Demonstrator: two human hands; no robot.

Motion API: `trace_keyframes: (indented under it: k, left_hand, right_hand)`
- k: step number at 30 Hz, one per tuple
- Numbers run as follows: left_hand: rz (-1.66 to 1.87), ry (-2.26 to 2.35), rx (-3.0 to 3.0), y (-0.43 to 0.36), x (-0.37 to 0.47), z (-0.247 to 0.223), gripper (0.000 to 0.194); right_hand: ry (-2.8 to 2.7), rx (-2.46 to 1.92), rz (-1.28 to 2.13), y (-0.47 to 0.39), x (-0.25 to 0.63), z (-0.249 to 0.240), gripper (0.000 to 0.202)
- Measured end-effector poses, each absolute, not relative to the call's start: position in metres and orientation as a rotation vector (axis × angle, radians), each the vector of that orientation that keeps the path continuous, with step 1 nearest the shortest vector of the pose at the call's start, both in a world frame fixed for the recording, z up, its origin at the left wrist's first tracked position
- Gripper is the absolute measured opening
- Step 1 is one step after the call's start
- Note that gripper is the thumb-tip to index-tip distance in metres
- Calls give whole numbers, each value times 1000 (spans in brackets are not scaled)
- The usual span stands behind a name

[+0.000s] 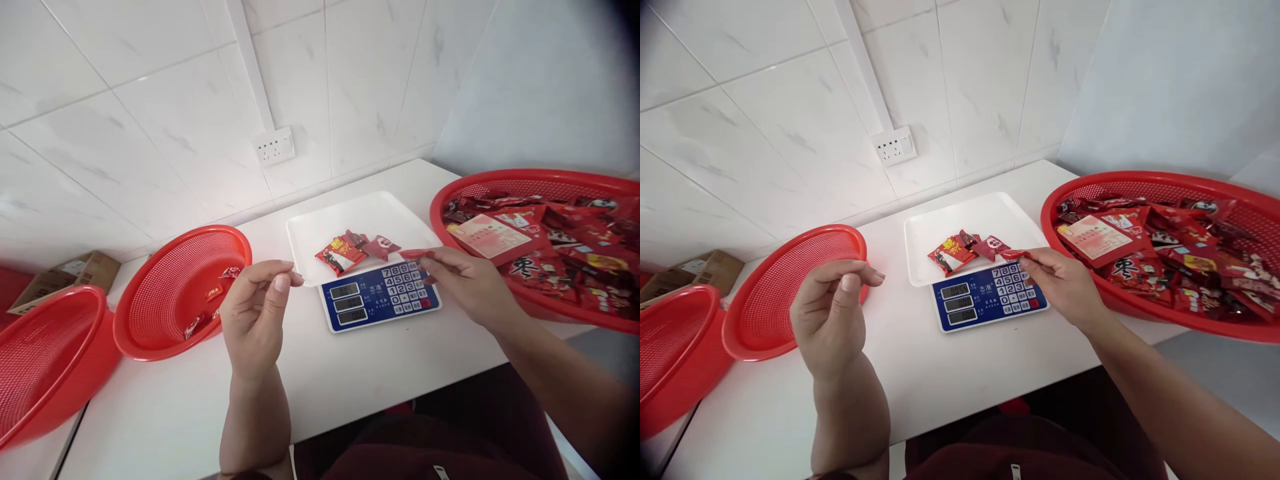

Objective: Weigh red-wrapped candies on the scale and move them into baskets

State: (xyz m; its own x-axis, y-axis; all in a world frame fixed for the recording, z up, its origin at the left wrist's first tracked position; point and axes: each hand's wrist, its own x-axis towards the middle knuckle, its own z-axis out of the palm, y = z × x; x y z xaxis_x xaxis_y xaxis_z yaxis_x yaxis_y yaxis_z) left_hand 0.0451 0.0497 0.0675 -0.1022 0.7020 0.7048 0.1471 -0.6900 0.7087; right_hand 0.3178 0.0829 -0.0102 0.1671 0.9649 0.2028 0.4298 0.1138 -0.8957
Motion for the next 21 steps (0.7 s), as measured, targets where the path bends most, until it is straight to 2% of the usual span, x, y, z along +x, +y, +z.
trace_keyframes:
  k: [14,21]
  left_hand:
    - [1864,908,1773,53,46,67,10]
    - [1861,944,1756,53,46,67,9]
  right_hand:
    - [-1685,-1306,221,81,295,-28,12]
    - [-1771,-1370,159,87,285,-27,20]
